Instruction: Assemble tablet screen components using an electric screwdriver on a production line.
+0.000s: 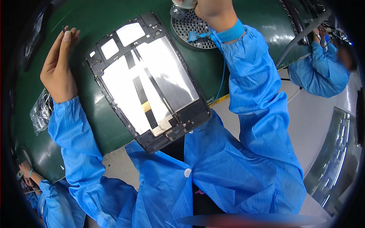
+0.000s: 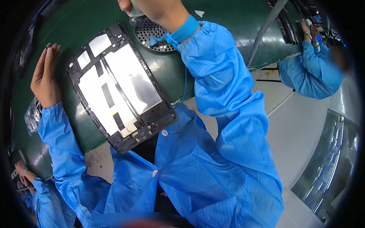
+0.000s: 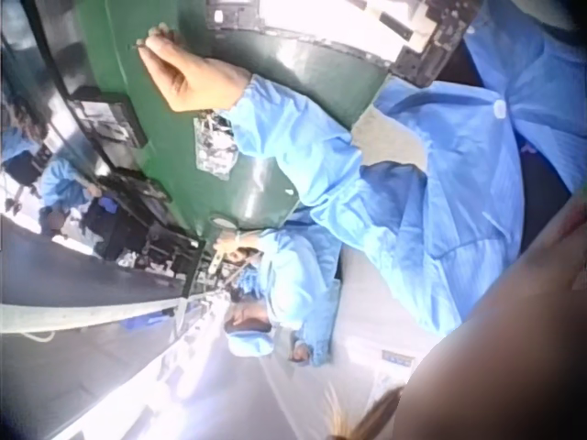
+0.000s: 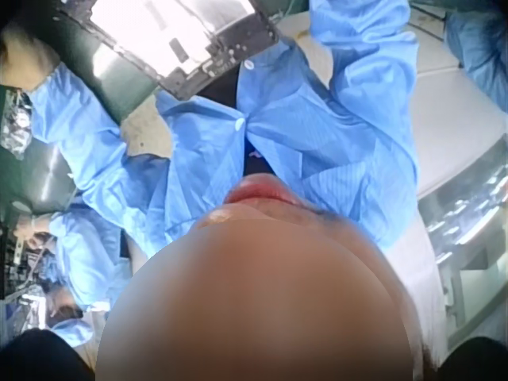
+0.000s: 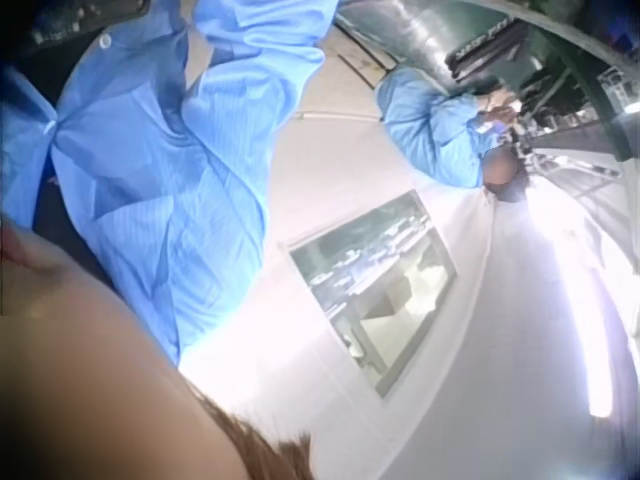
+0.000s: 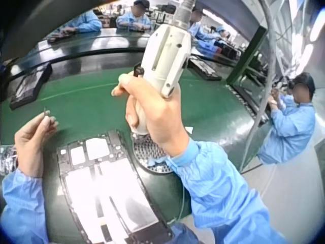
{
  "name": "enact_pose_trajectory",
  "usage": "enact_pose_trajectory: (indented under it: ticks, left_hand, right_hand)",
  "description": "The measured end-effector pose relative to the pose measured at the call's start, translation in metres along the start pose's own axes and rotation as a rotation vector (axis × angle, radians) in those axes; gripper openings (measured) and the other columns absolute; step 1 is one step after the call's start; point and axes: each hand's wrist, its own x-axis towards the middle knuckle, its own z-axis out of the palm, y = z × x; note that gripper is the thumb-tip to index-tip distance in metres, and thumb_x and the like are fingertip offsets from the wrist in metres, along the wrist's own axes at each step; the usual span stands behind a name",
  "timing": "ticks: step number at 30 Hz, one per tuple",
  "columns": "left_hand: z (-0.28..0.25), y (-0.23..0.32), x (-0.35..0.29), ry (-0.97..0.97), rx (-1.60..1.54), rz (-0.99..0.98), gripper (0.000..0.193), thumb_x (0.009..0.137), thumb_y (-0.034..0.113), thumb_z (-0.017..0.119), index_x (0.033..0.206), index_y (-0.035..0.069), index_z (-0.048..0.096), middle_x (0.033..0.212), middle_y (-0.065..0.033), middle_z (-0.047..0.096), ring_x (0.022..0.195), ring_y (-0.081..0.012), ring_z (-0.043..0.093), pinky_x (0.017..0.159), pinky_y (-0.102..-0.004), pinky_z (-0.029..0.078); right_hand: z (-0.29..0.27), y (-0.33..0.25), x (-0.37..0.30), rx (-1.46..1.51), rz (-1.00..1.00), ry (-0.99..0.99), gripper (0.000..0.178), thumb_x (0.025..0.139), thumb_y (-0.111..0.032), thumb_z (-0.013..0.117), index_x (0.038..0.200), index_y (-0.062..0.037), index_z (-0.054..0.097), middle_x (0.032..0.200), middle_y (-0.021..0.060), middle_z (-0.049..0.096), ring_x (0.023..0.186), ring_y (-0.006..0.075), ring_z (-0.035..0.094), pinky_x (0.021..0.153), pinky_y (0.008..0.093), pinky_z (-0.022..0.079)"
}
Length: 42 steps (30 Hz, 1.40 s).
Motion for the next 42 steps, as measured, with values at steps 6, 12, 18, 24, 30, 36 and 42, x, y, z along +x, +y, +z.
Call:
enact_pose_trajectory:
  ticks: [6, 12, 18, 24, 30, 36, 42]
  left_hand:
    - [-0.004, -0.005, 0.0, 0.013, 0.047, 0.029, 0.036, 0.101, 0.014, 0.065, 0.132, -0.004, 0.063, 0.128, -0.0192, 0.068, 0.115, -0.0289, 0.069, 0.105, -0.0379, 0.053]
    - [-0.008, -0.011, 0.001, 0.047, 0.026, 0.044, 0.033, 0.101, 0.021, 0.067, 0.128, 0.001, 0.069, 0.116, -0.0137, 0.073, 0.103, -0.0211, 0.072, 0.099, -0.0339, 0.055]
    - [-0.009, -0.009, 0.001, 0.045, 0.012, -0.003, 0.038, 0.102, 0.022, 0.066, 0.133, 0.0, 0.065, 0.118, -0.0122, 0.07, 0.102, -0.018, 0.069, 0.097, -0.0321, 0.056]
    - [-0.008, -0.01, 0.002, 0.066, 0.002, 0.004, 0.036, 0.102, 0.022, 0.067, 0.129, 0.0, 0.067, 0.114, -0.0098, 0.071, 0.102, -0.0163, 0.068, 0.095, -0.0297, 0.053]
    - [-0.01, -0.007, 0.001, 0.009, -0.021, -0.019, 0.032, 0.098, 0.02, 0.071, 0.121, -0.001, 0.071, 0.117, -0.0116, 0.073, 0.101, -0.0172, 0.069, 0.095, -0.0301, 0.054]
    - [-0.037, -0.009, -0.004, -0.124, 0.032, -0.01, 0.031, 0.098, 0.018, 0.071, 0.121, -0.002, 0.071, 0.104, -0.0071, 0.072, 0.091, -0.0115, 0.064, 0.085, -0.0263, 0.052]
    - [-0.048, 0.002, -0.001, -0.432, 0.101, -0.122, 0.026, 0.091, 0.02, 0.077, 0.108, 0.0, 0.077, 0.098, -0.0057, 0.074, 0.089, -0.0122, 0.065, 0.082, -0.0249, 0.05]
  right_hand:
    - [-0.004, 0.005, 0.001, 0.047, -0.082, -0.039, 0.019, 0.093, -0.015, 0.066, 0.092, 0.0041, 0.068, 0.081, 0.0137, 0.072, 0.046, 0.012, 0.055, 0.04, 0.0267, 0.043]
    - [0.0, -0.001, -0.003, 0.017, -0.018, 0.008, 0.019, 0.093, -0.015, 0.066, 0.093, 0.0038, 0.068, 0.081, 0.0138, 0.071, 0.046, 0.0121, 0.056, 0.04, 0.0265, 0.043]
    - [0.003, -0.002, -0.005, -0.025, -0.034, 0.036, 0.017, 0.095, -0.013, 0.065, 0.093, 0.0041, 0.068, 0.078, 0.0118, 0.071, 0.046, 0.0116, 0.056, 0.04, 0.0261, 0.043]
    - [0.001, 0.004, -0.004, -0.117, -0.033, -0.012, 0.017, 0.097, -0.013, 0.066, 0.094, 0.0035, 0.067, 0.077, 0.0099, 0.071, 0.047, 0.0102, 0.056, 0.039, 0.0256, 0.042]
    - [0.008, 0.0, -0.006, -0.022, -0.057, 0.07, 0.017, 0.096, -0.015, 0.068, 0.095, 0.0026, 0.068, 0.078, 0.0105, 0.071, 0.047, 0.0102, 0.056, 0.04, 0.0254, 0.042]
    - [0.018, -0.022, -0.002, -0.081, -0.019, 0.124, 0.024, 0.097, -0.018, 0.064, 0.099, 0.0056, 0.068, 0.079, 0.0117, 0.071, 0.047, 0.0116, 0.057, 0.038, 0.026, 0.043]
    - [0.061, -0.028, 0.014, 0.071, -0.007, -0.093, 0.026, 0.096, -0.018, 0.062, 0.102, 0.0075, 0.068, 0.082, 0.014, 0.072, 0.048, 0.0115, 0.058, 0.037, 0.0255, 0.046]
